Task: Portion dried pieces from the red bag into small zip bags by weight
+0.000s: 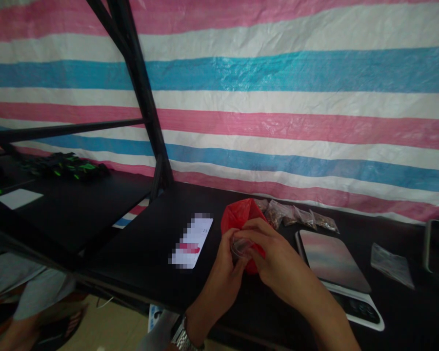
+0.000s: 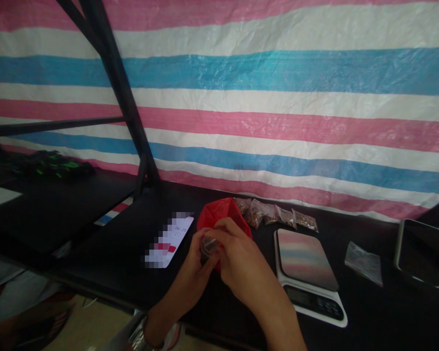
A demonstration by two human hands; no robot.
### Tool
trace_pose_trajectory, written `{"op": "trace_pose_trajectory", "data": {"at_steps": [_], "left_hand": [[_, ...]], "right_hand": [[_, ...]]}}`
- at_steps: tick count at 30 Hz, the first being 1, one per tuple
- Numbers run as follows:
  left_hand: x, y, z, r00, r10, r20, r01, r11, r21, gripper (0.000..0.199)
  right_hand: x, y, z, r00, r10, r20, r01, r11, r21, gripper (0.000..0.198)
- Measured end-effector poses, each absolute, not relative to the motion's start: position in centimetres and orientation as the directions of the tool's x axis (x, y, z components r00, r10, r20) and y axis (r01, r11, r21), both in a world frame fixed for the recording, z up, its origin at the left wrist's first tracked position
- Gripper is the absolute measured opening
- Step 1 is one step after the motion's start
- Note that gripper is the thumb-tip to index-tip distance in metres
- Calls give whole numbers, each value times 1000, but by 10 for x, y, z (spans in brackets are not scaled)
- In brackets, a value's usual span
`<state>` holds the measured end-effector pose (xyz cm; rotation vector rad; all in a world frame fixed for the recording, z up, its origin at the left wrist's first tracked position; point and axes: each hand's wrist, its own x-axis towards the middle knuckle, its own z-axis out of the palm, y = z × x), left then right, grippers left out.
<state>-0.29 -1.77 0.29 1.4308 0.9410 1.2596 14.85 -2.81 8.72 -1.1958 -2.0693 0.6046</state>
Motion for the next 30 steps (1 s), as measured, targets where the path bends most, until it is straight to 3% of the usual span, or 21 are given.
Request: {"op": "trace_pose_trajectory", "data": {"at_steps": [4,8,11,13,16,20,23,25,27,30], "left_hand": [[-2,-17,8,139,964,225,-73,-217,974,40],[-3,-16,8,21,967,255,-55,-254,966,36],[-5,-16,8,-74,950,302,-24,-305,952,40],[-6,-17,9,-132,931,339,14,-340,940,47],[-9,-20,9,-161,914,373,59,-368,928,62],[-13,-25,7,-123,920,373,-12,-377,926,75],[-15,-30,4,-82,925,371,-67,-376,924,84],[-15,-31,5,-45,921,387,-68,-389,919,89],[-14,-32,8,-19,917,398,-27,-399,917,81],[-10,-29,17,-48,915,401,57,-398,916,47]], "right_hand": [[150,-26,89,-328,868,371,536,495,-684,44],[154,-15,84,-100,872,480,570,445,-690,31],[155,-1,70,44,909,415,666,283,-690,28],[152,4,60,51,946,319,744,177,-645,28],[146,2,52,-15,952,307,793,198,-576,30],[135,-16,67,-136,927,350,637,352,-685,22],[129,-23,83,-177,943,283,486,333,-808,11],[127,-23,88,-119,951,284,422,307,-853,13],[129,-20,89,-60,952,299,384,299,-874,19],[133,-19,89,-45,954,298,314,296,-902,23]]}}
